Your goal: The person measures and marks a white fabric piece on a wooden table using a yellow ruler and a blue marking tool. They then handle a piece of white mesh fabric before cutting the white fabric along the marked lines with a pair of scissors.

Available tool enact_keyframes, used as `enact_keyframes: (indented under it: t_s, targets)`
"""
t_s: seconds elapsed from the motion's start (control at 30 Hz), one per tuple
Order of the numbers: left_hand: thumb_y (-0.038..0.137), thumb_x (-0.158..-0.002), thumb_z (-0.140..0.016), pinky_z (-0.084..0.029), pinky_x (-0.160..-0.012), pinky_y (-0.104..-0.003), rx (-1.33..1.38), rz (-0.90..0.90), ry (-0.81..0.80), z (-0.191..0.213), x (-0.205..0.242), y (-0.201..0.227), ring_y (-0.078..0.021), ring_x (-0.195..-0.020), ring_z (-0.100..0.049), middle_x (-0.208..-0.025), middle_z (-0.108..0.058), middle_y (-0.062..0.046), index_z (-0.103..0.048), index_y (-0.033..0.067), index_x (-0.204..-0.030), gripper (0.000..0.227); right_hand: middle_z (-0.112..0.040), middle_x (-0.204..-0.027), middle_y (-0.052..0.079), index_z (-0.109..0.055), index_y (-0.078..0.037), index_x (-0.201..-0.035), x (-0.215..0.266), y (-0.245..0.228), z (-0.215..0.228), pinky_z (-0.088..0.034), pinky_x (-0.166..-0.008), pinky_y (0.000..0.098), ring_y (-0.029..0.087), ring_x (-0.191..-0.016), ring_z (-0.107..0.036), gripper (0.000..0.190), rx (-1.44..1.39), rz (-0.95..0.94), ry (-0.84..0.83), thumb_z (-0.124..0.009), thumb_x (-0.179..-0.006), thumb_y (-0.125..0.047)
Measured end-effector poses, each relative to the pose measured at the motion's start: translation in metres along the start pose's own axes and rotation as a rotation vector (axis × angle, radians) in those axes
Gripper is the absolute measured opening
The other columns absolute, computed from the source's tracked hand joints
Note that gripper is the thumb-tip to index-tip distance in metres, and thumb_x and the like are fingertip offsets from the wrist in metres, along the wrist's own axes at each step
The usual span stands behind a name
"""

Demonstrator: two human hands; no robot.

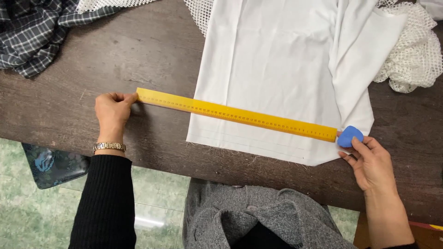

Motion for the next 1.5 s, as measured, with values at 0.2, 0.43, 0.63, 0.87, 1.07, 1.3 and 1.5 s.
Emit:
enact_keyframes:
  t_s: [0.2,0.43,0.63,0.87,1.07,1.3,1.5]
  targets:
    - [0.038,-0.079,-0.08,-0.047,-0.069,-0.031,-0.058,-0.057,0.025,-0.005,-0.005,-0.008,-0.0123,-0.069,-0.061,-0.071,-0.069,0.001,-0.072,0.016,-0.074,0.025,-0.065,-0.117,0.019,-0.045,-0.017,-0.097,0.001,0.0,-0.002,-0.055,-0.085,0.0359,0.022,-0.107,-0.066,0.012,-0.015,0.003,0.005,-0.056,-0.098,-0.013]
    - [0.04,-0.078,-0.081,-0.046,-0.065,-0.028,-0.064,-0.095,0.049,-0.014,-0.021,-0.027,-0.0061,-0.068,-0.06,-0.072,-0.069,0.002,-0.073,0.0171,-0.079,0.024,-0.066,-0.115,0.017,-0.048,-0.013,-0.099,0.004,-0.006,-0.006,-0.055,-0.083,0.0356,0.021,-0.104,-0.065,0.011,0.006,-0.025,0.041,-0.058,-0.096,-0.014]
    - [0.041,-0.081,-0.081,-0.045,-0.063,-0.03,-0.051,-0.116,0.075,-0.015,-0.016,-0.025,-0.0069,-0.065,-0.055,-0.066,-0.065,0.002,-0.072,0.0171,-0.077,0.026,-0.066,-0.118,0.017,-0.048,-0.012,-0.103,0.006,-0.009,-0.007,-0.054,-0.084,0.0353,0.021,-0.104,-0.064,0.011,0.009,-0.038,0.044,-0.057,-0.096,-0.014]
    - [0.037,-0.084,-0.082,-0.046,-0.065,-0.029,-0.022,-0.115,0.055,-0.01,-0.009,-0.018,-0.0077,-0.065,-0.057,-0.069,-0.067,0.001,-0.072,0.015,-0.078,0.025,-0.065,-0.119,0.018,-0.047,-0.012,-0.102,0.009,-0.012,-0.01,-0.054,-0.084,0.0351,0.022,-0.107,-0.064,0.01,0.013,-0.043,0.039,-0.056,-0.096,-0.014]
    - [0.037,-0.083,-0.082,-0.046,-0.067,-0.029,-0.025,-0.11,0.054,-0.009,-0.009,-0.018,-0.0082,-0.068,-0.058,-0.072,-0.069,0.0,-0.073,0.0161,-0.079,0.023,-0.066,-0.117,0.017,-0.047,-0.014,-0.099,0.004,-0.006,-0.006,-0.055,-0.085,0.0361,0.021,-0.105,-0.065,0.011,-0.015,-0.042,0.053,-0.057,-0.095,-0.012]
    - [0.042,-0.084,-0.083,-0.044,-0.06,-0.029,-0.08,-0.16,0.067,-0.018,-0.023,-0.036,-0.0061,-0.066,-0.057,-0.071,-0.067,0.001,-0.074,0.0171,-0.085,0.026,-0.067,-0.113,0.014,-0.05,-0.012,-0.098,0.001,-0.004,-0.002,-0.054,-0.085,0.0371,0.021,-0.103,-0.064,0.012,-0.012,-0.039,0.074,-0.06,-0.093,-0.015]
    - [0.038,-0.091,-0.085,-0.043,-0.059,-0.028,-0.048,-0.168,0.062,-0.016,-0.016,-0.033,-0.0057,-0.065,-0.051,-0.07,-0.061,0.003,-0.071,0.0158,-0.086,0.027,-0.068,-0.116,0.015,-0.05,-0.012,-0.093,0.006,-0.012,-0.006,-0.054,-0.085,0.037,0.022,-0.106,-0.064,0.011,-0.017,-0.054,0.06,-0.06,-0.092,-0.015]
Point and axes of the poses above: each hand's wrist, its own x-axis away from the middle knuckle, its own z-axis out of the back of the hand, y = z × x, the point moved 2 cm from there along -x, towards the middle knuckle
